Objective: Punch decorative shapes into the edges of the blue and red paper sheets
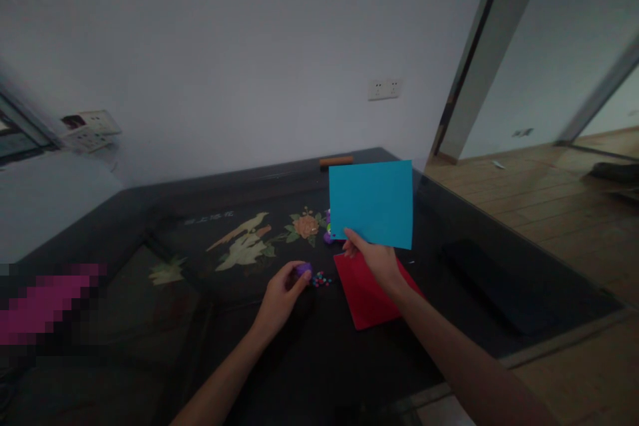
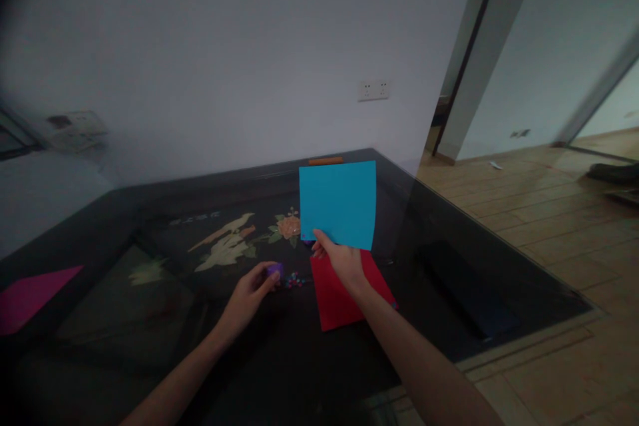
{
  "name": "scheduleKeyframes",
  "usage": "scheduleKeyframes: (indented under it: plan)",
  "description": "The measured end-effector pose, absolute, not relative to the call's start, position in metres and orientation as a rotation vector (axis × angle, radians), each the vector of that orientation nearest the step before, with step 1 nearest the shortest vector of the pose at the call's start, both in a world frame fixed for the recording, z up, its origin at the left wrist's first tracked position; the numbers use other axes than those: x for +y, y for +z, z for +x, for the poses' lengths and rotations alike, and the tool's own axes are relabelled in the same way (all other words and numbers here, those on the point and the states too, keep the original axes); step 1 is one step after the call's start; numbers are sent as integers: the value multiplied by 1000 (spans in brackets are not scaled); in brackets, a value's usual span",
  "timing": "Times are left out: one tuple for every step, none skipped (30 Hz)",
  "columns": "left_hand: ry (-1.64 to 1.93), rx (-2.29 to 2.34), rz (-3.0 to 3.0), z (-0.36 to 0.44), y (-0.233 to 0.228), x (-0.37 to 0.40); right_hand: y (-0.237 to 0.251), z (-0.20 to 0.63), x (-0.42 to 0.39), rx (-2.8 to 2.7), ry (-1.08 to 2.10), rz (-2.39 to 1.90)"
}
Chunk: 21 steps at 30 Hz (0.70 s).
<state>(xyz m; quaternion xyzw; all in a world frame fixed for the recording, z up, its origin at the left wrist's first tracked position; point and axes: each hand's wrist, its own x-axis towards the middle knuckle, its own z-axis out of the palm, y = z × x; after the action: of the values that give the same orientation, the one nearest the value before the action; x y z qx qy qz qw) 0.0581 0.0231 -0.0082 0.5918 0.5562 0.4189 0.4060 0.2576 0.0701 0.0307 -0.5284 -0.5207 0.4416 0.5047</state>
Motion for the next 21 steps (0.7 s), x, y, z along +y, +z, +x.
scheduleKeyframes:
  plan:
    - [1063,1386,1459,57,-8,24,30,258,71,-1252,1063,-1275]
    - [1075,1362,1415,57,-8,24,28,259,72,-1249,1055,-1276]
    - [1090,1333,1362,56,-8,24,27,260,73,-1248,1045,-1279]
    - [1109,1305,1304,55,-8,24,25,261,75,-1247,1036,-1286]
    - [1126,1278,1241,54,-7,24,24,262,76,-1240,1027,-1297]
    - [1143,1250,1171,53,-8,24,23,263,78,-1231,1019,-1308]
    - [1154,1219,1100,51,-8,24,21,264,79,-1219,1014,-1317]
    - [1165,1187,1028,49,-8,24,20,265,81,-1205,1011,-1322]
    - [1178,1157,965,47,-9,25,20,266,83,-1194,1007,-1322]
    - [1192,1141,927,45,-9,25,19,267,84,-1186,999,-1321]
    - [1208,1142,917,43,-10,26,18,268,85,-1180,989,-1317]
    - [1224,1157,930,42,-10,27,17,269,87,-1172,978,-1314]
    - [1237,1182,958,40,-10,27,17,270,88,-1163,965,-1309]
    - [1245,1209,992,39,-9,28,16,272,89,-1153,949,-1302]
    - [1247,1232,1025,38,-9,28,15,274,90,-1143,932,-1293]
    - [1244,1249,1053,38,-9,28,14,276,91,-1132,914,-1282]
    - [1237,1260,1079,37,-8,28,13,278,91,-1120,894,-1271]
    - [1230,1272,1113,37,-8,28,13,281,92,-1111,875,-1261]
    - [1226,1284,1150,36,-7,27,12,284,92,-1101,855,-1252]
    - [1224,1294,1191,36,-7,27,12,287,92,-1093,835,-1245]
    - [1226,1304,1234,36,-6,27,12,291,92,-1086,819,-1240]
